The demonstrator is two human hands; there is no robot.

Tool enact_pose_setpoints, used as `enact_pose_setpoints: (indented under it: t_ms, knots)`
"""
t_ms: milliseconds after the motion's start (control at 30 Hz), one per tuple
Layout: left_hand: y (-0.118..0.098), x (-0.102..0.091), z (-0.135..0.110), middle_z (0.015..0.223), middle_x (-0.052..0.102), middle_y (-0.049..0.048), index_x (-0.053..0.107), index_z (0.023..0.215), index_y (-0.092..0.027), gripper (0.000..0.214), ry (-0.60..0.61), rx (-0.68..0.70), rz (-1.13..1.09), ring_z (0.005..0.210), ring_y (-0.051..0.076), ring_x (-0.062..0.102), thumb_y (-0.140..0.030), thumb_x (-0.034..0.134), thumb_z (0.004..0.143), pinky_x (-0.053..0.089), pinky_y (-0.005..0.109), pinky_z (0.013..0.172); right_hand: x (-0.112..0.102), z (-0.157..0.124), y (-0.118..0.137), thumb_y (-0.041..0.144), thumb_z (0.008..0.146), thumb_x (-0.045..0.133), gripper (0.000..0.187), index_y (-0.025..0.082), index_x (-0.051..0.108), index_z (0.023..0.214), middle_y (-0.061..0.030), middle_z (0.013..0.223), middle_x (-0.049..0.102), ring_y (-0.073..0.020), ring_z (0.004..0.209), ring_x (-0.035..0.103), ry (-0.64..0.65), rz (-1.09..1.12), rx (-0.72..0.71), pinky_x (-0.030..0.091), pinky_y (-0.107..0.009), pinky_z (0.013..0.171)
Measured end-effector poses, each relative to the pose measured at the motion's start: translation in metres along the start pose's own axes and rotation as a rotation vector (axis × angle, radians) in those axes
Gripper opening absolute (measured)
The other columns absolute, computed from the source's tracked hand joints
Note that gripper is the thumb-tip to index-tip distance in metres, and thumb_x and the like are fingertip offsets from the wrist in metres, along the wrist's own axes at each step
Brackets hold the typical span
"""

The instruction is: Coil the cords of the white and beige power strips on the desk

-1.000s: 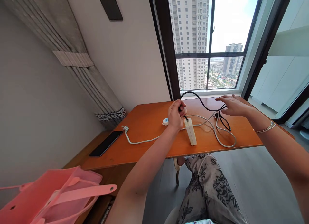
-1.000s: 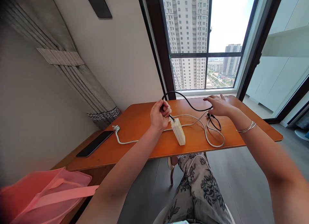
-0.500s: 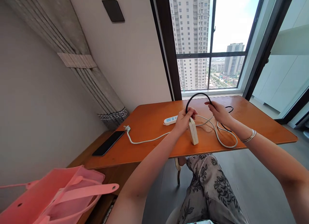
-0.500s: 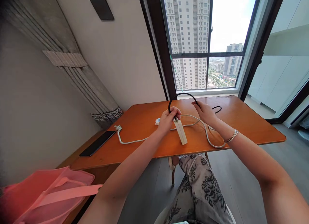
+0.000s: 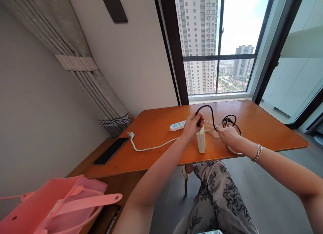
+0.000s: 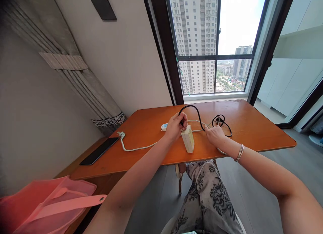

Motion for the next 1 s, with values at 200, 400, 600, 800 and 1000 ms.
enact_pose_setpoints:
  t_ms: [200, 400, 600, 800, 1000]
  knots:
    - [0.005, 0.021, -0.008, 0.084, 0.076, 0.01, 0.068, 0.096, -0.017, 0.06, 0.2, -0.041, -0.057, 0.08, 0.022, 0.073, -0.071, 0.073, 0.07, 0.055, 0.033, 0.074, -0.017, -0.012, 0.036, 0.011, 0.096, 0.041, 0.028, 0.01, 0.06, 0.117, -0.0207, 0.089, 0.074, -0.0279, 0.089, 0.075, 0.057, 0.012, -0.116, 0.047, -0.032, 0.068]
    - [-0.006, 0.029, -0.011, 0.145, 0.057, 0.0117, 0.063, 0.13, -0.027, 0.061, 0.259, 0.111, 0.055, 0.131, 0.031, 0.056, -0.062, 0.07, 0.08, 0.047, 0.044, 0.105, -0.055, -0.031, 0.043, 0.013, 0.097, 0.039, 0.026, 0.012, 0.065, 0.103, -0.0171, 0.089, 0.074, -0.0282, 0.085, 0.073, -0.075, 0.016, -0.248, 0.04, -0.03, 0.061]
    - [-0.001, 0.033, -0.011, 0.148, 0.053, 0.0129, 0.053, 0.142, -0.032, 0.067, 0.355, 0.082, 0.174, 0.118, 0.028, 0.065, -0.066, 0.06, 0.085, 0.049, 0.043, 0.1, -0.089, -0.045, 0.036, 0.025, 0.101, 0.041, 0.027, 0.017, 0.067, 0.1, -0.0106, 0.096, 0.074, -0.0219, 0.08, 0.069, -0.26, 0.137, -0.344, 0.035, -0.027, 0.06]
    - [-0.006, 0.045, -0.021, 0.125, 0.066, 0.0136, 0.054, 0.14, -0.026, 0.078, 0.463, 0.122, 0.233, 0.085, 0.019, 0.066, -0.075, 0.056, 0.08, 0.053, 0.032, 0.075, -0.109, -0.042, 0.018, 0.031, 0.09, 0.061, 0.016, 0.02, 0.066, 0.101, -0.0087, 0.103, 0.073, -0.0227, 0.085, 0.067, -0.409, 0.272, -0.265, 0.035, -0.027, 0.063]
    - [-0.009, 0.048, -0.023, 0.101, 0.07, 0.0101, 0.063, 0.127, -0.021, 0.065, 0.471, 0.164, 0.298, 0.079, 0.018, 0.063, -0.063, 0.07, 0.078, 0.049, 0.027, 0.065, -0.123, -0.039, -0.012, 0.032, 0.082, 0.069, 0.038, 0.021, 0.057, 0.116, -0.0072, 0.104, 0.07, -0.0215, 0.081, 0.066, -0.585, 0.442, -0.05, 0.036, -0.026, 0.061]
Point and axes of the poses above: each hand's wrist, its own z-axis towards the middle knuckle, its own x-axis out of the palm, y = z × x, the point moved 8 cm from there along z, towards the middle knuckle
